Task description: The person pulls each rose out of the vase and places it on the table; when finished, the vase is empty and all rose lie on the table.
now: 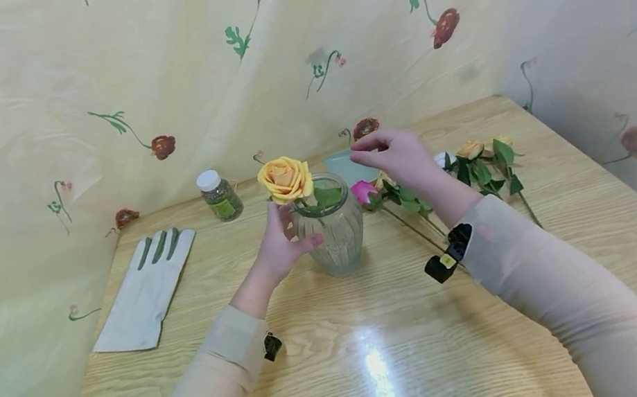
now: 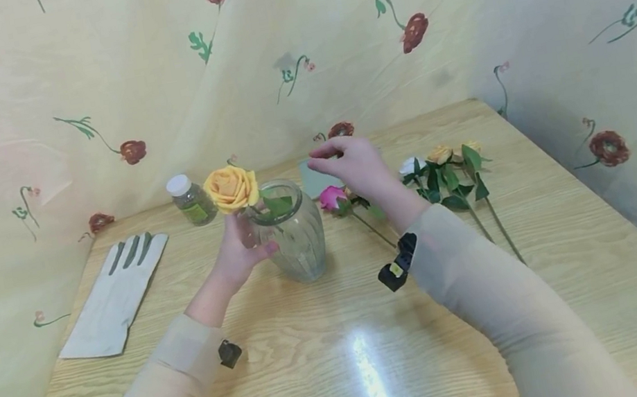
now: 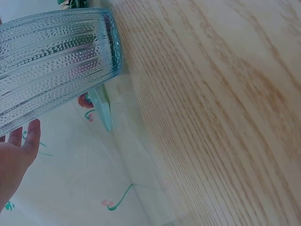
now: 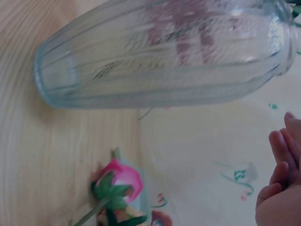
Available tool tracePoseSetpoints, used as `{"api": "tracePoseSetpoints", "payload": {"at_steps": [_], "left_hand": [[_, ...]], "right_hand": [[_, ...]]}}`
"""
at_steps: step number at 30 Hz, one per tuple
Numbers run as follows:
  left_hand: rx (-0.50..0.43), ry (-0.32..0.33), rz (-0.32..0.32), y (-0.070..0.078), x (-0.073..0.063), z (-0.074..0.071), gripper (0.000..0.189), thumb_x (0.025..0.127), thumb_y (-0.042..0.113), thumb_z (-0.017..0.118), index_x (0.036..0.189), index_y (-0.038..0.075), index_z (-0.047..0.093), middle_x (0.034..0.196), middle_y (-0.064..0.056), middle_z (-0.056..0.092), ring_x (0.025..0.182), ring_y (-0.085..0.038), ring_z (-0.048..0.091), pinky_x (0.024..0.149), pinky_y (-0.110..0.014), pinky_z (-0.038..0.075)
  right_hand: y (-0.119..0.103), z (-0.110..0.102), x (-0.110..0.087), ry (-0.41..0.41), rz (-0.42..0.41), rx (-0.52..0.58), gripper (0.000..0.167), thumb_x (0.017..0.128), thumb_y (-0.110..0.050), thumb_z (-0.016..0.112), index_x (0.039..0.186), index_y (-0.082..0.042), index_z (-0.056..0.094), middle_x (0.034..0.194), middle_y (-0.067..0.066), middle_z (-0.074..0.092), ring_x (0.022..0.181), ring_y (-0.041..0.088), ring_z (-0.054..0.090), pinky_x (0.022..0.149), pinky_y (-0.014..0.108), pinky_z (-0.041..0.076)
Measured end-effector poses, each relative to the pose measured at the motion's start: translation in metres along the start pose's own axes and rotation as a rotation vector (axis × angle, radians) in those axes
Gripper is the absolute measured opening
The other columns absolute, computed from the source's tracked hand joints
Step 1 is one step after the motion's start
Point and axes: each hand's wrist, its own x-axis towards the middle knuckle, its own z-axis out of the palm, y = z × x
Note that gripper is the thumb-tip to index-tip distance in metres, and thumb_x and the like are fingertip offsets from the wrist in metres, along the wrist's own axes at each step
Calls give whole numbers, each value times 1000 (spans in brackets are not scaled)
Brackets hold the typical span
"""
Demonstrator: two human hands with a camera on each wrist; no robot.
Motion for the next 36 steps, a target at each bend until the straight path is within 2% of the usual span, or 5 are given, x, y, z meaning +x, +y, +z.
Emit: {"api": "tracePoseSetpoints", "payload": {"at_steps": [15,22,29,33,36], "left_hand": [[35,2,-35,0,0,-1,118,56,68,74,139,9,15,145,-19,28,129,-33,33,103,-53,31],[45,12,-34,1,1,0,119,54,70,73,138,8,16,145,-17,28,129,-31,33,102,-51,31],[54,11,-24,3,1,-2,119,54,71,73,138,8,16,147,-17,25,129,-32,33,102,-52,31],[44,7,-3,-1,2,-3,117,56,70,73,137,8,17,145,-17,28,128,-32,34,101,-52,32],[33,-1,15,-4,1,-4,103,68,55,77,137,9,17,144,-17,30,127,-32,35,101,-52,33]], "right_hand": [[-35,18,-10,-207,-118,351,24,87,-13,68,107,0,68,102,6,65,94,20,58,79,27,49],[-43,20,-20,-215,-182,503,15,88,-4,65,101,-1,70,98,4,67,94,18,62,84,27,49],[-53,20,-32,-248,-251,306,25,86,-12,69,109,-2,67,94,8,63,53,12,45,45,23,38],[-54,27,-31,-251,-268,179,27,85,-13,70,110,-3,67,83,9,58,59,15,41,48,24,35],[-55,31,-29,-247,-279,90,28,85,-16,71,110,-5,68,76,7,54,63,18,39,51,25,33]]}}
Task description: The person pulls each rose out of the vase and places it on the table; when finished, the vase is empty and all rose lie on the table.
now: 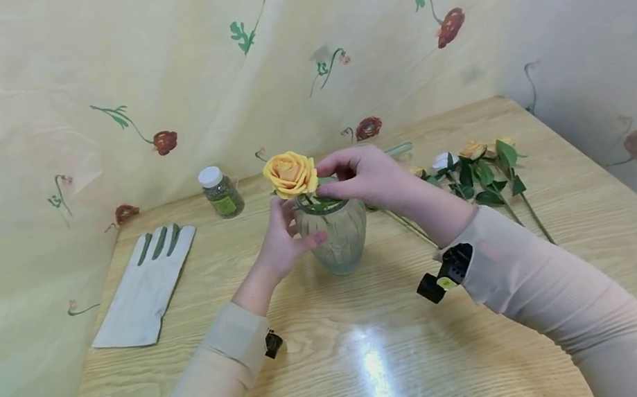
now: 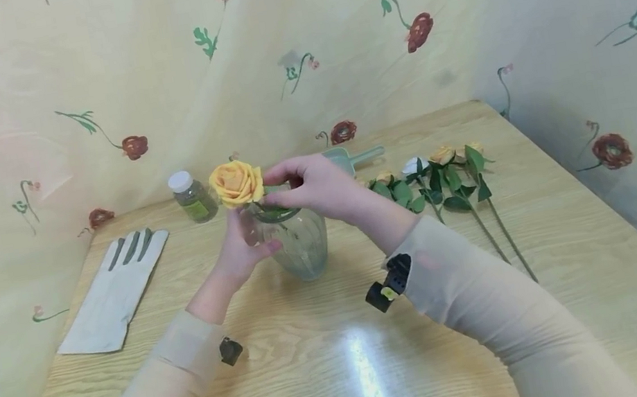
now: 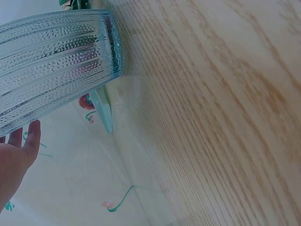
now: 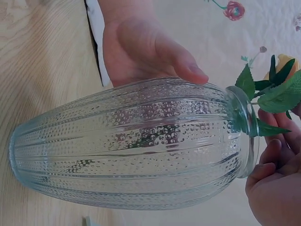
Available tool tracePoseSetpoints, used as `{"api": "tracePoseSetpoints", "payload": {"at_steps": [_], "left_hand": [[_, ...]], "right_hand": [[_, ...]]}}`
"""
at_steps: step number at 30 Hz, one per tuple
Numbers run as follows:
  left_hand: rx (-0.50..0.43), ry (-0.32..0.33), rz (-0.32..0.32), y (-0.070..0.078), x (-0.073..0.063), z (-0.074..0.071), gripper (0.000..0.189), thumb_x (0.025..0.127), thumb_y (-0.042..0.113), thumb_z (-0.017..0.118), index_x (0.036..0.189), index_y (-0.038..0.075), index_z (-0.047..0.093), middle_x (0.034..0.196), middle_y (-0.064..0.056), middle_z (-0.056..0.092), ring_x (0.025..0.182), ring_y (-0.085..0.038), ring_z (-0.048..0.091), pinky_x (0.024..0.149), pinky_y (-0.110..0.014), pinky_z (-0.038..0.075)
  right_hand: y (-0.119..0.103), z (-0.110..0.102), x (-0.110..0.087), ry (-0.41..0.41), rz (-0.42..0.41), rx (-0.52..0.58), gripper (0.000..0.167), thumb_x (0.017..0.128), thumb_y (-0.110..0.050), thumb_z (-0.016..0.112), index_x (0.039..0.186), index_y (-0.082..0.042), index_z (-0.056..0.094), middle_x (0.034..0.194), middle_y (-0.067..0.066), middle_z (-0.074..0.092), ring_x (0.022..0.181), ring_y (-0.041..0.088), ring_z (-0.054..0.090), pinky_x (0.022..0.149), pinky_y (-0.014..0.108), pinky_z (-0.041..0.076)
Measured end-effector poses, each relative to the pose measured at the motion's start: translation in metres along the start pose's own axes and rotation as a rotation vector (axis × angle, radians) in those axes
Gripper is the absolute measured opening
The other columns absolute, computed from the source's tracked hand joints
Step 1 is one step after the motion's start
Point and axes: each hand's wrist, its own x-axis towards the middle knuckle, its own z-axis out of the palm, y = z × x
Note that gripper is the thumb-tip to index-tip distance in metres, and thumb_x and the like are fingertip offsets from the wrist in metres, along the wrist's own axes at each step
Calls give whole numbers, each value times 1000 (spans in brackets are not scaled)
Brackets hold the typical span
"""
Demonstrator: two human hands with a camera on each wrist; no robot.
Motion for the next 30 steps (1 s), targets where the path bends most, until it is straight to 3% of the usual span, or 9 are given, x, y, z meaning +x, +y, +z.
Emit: {"api": "tracePoseSetpoints", "payload": {"at_steps": [4,6,13,20,30], "left_hand": [[7,-10,-2,1,-1,-1,81,80,17,74,138,12,17,142,-16,32,127,-31,35,101,-53,32],[12,-15,-3,2,-1,-1,79,81,9,71,138,12,16,141,-16,34,126,-31,35,101,-54,32],[-2,-16,-21,2,-2,-1,89,78,37,76,139,15,16,143,-12,31,129,-29,32,101,-55,30],[10,-4,-6,4,-2,0,80,82,8,71,139,12,16,142,-14,31,129,-32,32,99,-57,31],[20,23,-27,7,-3,3,87,81,6,71,143,13,10,141,-14,33,126,-30,35,99,-54,33]], "right_hand": [[-2,2,2,-19,-19,-70,28,85,-19,71,110,-7,68,74,6,54,61,18,39,50,26,32],[-3,3,3,-26,-30,-91,28,85,-19,71,110,-7,68,76,6,56,60,18,39,50,26,32],[-8,11,7,-21,-12,-152,27,84,-22,71,109,-12,69,87,2,64,62,16,42,55,26,39],[-14,21,12,-1,67,-149,21,85,-25,69,104,-16,72,101,-3,67,70,17,50,66,30,47],[-14,27,13,54,61,-161,16,85,-21,70,99,-15,72,103,-2,67,70,17,51,66,30,46]]}}
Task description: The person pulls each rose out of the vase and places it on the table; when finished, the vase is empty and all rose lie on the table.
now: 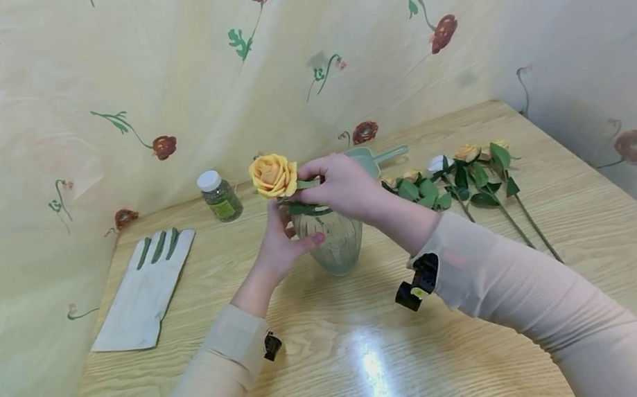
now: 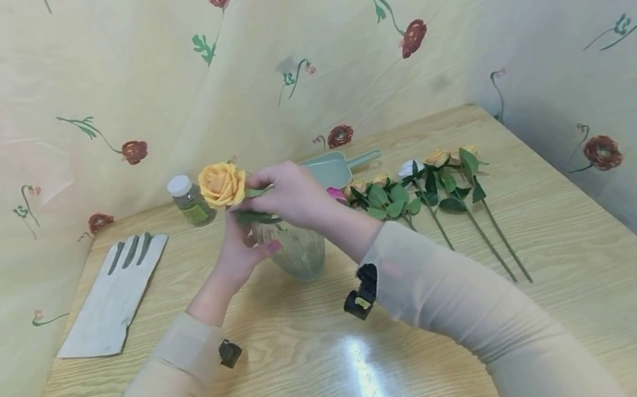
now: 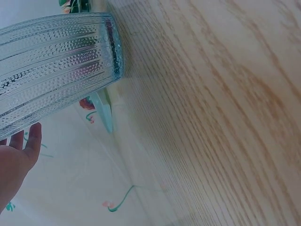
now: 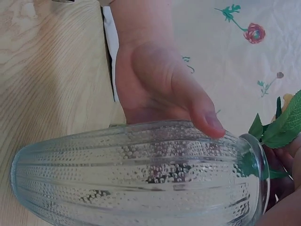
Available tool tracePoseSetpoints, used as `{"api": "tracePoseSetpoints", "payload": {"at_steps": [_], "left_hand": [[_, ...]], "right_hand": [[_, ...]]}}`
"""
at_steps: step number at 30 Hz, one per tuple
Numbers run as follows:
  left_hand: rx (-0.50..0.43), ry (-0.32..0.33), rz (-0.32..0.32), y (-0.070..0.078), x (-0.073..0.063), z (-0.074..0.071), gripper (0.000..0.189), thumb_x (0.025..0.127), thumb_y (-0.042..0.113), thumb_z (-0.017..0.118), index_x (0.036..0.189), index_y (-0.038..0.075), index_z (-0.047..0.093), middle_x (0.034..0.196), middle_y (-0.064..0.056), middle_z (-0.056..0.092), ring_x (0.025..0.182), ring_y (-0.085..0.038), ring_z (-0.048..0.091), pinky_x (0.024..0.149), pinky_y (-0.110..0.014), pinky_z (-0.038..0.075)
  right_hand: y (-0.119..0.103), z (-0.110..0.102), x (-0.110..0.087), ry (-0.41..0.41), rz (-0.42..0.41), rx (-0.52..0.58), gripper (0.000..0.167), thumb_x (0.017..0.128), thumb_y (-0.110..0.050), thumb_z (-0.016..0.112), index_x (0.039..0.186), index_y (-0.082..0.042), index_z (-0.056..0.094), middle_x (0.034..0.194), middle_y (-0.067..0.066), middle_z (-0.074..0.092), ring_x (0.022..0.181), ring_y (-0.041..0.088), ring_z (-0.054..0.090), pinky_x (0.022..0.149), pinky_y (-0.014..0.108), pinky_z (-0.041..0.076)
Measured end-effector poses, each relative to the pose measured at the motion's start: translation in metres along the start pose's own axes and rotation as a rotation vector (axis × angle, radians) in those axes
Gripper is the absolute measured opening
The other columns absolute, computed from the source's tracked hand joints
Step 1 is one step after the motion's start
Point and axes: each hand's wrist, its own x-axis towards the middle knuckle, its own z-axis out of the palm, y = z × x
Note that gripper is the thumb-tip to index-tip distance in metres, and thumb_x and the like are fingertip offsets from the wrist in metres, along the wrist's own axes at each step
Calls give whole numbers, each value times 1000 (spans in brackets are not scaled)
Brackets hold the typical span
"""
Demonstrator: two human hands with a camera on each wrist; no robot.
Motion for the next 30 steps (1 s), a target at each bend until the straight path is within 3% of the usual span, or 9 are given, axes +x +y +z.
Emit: {"api": "tracePoseSetpoints", "payload": {"at_steps": [5,8,14,20,24,30], "left_hand": [[20,8,2,-1,0,0,84,81,6,72,141,10,13,141,-14,32,124,-29,36,98,-54,33],[16,0,6,-1,0,0,81,81,6,72,139,11,16,141,-14,31,124,-30,36,98,-53,33],[-9,-2,-6,-1,0,0,83,79,4,72,140,16,17,139,-14,35,123,-30,38,98,-49,34],[-10,1,16,-1,0,0,82,77,7,72,139,15,19,139,-11,37,123,-28,38,98,-48,34],[-23,-1,56,-4,1,0,80,76,9,73,137,15,22,137,-9,40,121,-26,39,97,-47,36],[-25,11,66,-7,2,0,82,72,17,74,137,16,23,136,-8,41,120,-25,40,96,-47,36]], "right_hand": [[-1,4,0,61,-17,-61,14,84,-23,71,96,-15,73,96,-2,67,87,19,47,73,33,40],[-1,4,0,89,-12,-38,13,84,-22,72,94,-14,72,87,0,65,82,21,45,73,33,38],[-2,0,1,162,1,70,11,84,-21,73,91,-12,71,83,0,64,65,20,47,64,29,42],[-8,-9,2,234,-12,170,16,84,-20,72,97,-10,71,89,1,68,61,17,43,59,27,40],[-11,-15,2,311,-7,273,22,84,-17,72,104,-6,70,99,2,69,62,12,44,62,25,42],[-15,-26,5,429,-28,450,20,83,-5,70,102,1,67,94,7,65,73,11,55,66,19,49]]}}
